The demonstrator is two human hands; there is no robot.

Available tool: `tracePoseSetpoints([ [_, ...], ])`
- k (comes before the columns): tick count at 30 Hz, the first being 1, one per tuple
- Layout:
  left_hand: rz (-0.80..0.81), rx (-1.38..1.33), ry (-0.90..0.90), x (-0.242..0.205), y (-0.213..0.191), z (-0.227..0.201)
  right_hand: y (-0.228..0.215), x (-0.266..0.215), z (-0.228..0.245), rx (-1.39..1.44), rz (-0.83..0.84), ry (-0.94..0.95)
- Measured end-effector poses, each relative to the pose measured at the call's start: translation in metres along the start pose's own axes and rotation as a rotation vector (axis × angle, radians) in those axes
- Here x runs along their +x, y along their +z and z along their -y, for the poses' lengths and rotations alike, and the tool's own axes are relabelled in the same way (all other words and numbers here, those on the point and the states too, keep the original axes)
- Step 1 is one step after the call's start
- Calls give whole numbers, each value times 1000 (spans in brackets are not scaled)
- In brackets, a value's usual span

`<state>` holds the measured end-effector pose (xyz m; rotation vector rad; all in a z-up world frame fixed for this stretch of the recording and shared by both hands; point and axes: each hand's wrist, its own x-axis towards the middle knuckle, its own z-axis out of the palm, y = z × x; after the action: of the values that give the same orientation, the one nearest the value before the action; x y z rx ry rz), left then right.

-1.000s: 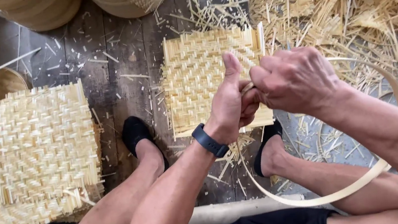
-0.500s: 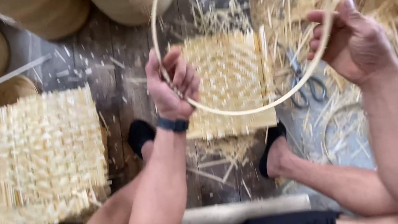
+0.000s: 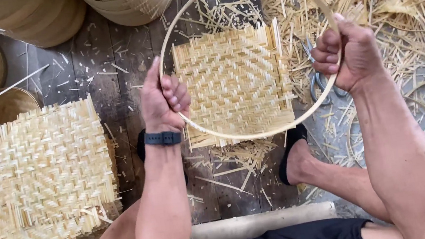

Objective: Assembling and trimming the woven base of a bamboo steamer basket using a mold and scissors.

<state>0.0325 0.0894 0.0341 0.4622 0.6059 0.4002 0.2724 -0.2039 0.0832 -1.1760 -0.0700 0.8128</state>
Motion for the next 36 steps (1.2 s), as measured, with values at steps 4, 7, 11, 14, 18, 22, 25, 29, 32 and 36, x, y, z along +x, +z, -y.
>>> tracePoseSetpoints([
  [4, -8, -202, 16, -7, -10, 22, 35, -16, -1, -109, -78, 73],
  [7, -103, -214, 16, -15, 9, 9, 4, -4, -18, -191, -40, 57],
  [11, -187, -104, -7, 6, -32, 28, -20, 4, -40, -133, -5, 41],
  [14, -131, -110, 47, 12, -41, 40, -2, 5, -48, -217, -111, 42],
  [18, -260, -29, 91, 22, -59, 62, 4, 14, -67, -411, -238, 82],
  [22, -472, 650, 255, 62, -119, 97, -20, 36, -102, -783, -407, 126],
  [25, -516, 1207, 379, 72, -142, 106, -47, 49, -141, -1091, -410, 75],
  [29, -516, 1507, 332, 78, -138, 102, -74, 64, -170, -1291, -364, -83],
  [32, -545, 1445, 270, 66, -135, 104, -76, 53, -173, -1255, -384, -42],
  [36, -576, 1418, 260, 80, -129, 95, -82, 69, -176, -1277, -392, -148],
])
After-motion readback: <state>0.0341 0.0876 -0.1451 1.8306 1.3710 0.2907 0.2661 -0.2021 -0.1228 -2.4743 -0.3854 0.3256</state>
